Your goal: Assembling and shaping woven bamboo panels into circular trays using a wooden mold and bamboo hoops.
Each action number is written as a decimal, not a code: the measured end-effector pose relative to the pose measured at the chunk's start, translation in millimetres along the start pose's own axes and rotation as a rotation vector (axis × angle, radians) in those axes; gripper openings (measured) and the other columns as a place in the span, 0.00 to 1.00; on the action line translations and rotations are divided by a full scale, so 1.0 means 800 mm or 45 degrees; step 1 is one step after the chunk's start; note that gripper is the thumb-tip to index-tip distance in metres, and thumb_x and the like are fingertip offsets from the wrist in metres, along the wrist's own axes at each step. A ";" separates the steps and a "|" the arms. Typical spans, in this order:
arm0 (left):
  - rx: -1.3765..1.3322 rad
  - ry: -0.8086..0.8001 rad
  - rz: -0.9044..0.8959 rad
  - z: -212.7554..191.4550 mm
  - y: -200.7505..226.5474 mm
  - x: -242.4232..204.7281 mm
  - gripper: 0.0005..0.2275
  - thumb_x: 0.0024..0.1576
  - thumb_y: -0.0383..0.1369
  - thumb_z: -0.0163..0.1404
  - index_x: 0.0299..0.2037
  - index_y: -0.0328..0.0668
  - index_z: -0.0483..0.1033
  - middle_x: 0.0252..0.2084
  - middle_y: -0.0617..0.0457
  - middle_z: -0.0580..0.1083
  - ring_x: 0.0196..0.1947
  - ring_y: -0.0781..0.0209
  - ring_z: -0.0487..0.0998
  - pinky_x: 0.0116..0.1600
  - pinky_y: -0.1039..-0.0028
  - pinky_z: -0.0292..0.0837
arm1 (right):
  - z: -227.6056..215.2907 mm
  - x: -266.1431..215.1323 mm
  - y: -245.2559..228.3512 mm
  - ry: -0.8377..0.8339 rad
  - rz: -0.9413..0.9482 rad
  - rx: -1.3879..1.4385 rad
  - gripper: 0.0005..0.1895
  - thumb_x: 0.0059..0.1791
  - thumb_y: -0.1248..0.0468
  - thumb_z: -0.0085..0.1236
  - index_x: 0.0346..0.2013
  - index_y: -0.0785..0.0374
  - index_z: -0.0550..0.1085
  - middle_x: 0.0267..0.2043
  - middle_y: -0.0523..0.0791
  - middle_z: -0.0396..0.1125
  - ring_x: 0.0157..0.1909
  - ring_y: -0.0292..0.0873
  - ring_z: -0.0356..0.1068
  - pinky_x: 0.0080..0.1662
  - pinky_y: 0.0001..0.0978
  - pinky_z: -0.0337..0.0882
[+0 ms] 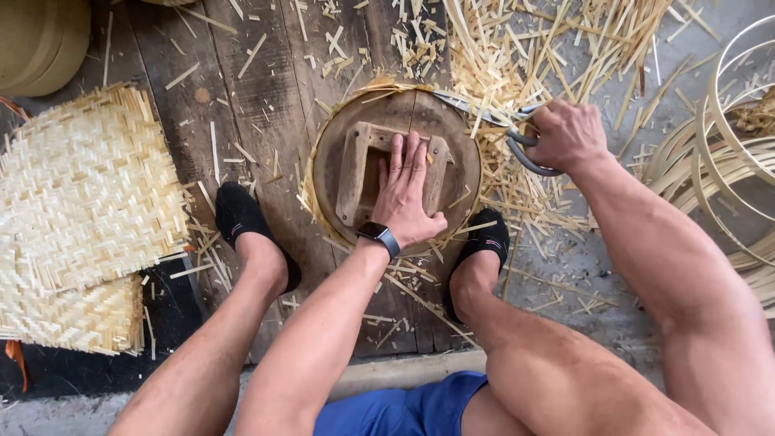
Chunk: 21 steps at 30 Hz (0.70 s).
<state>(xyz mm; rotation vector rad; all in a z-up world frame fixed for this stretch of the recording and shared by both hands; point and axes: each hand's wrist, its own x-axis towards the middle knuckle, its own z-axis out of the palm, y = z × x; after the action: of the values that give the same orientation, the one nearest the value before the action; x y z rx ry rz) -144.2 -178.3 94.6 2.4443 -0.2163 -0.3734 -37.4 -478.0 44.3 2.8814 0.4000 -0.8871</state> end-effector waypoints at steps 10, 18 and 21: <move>0.131 -0.154 0.109 -0.005 -0.034 -0.014 0.56 0.38 0.40 0.62 0.77 0.36 0.38 0.81 0.40 0.38 0.80 0.41 0.34 0.78 0.43 0.35 | -0.019 0.028 -0.045 0.177 -0.050 -0.047 0.28 0.41 0.47 0.61 0.47 0.63 0.75 0.40 0.50 0.71 0.39 0.46 0.72 0.41 0.40 0.75; -0.340 0.128 -1.067 0.004 0.025 0.052 0.54 0.51 0.65 0.50 0.75 0.35 0.34 0.77 0.31 0.37 0.78 0.37 0.36 0.77 0.45 0.32 | -0.001 -0.002 -0.021 0.210 -0.127 0.121 0.26 0.46 0.43 0.62 0.44 0.62 0.77 0.43 0.49 0.70 0.44 0.46 0.71 0.44 0.42 0.73; -0.180 0.102 -1.118 0.021 0.026 0.058 0.54 0.50 0.64 0.50 0.74 0.30 0.37 0.76 0.27 0.39 0.76 0.33 0.38 0.74 0.40 0.30 | -0.011 0.000 -0.042 0.464 -0.166 -0.147 0.35 0.43 0.34 0.61 0.41 0.66 0.77 0.39 0.51 0.69 0.42 0.47 0.70 0.43 0.39 0.73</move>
<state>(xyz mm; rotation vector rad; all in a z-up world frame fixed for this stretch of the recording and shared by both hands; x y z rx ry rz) -106.5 -215.8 85.5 2.2812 0.9124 -0.6248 -42.2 -444.0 51.4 2.9302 0.6525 -0.3321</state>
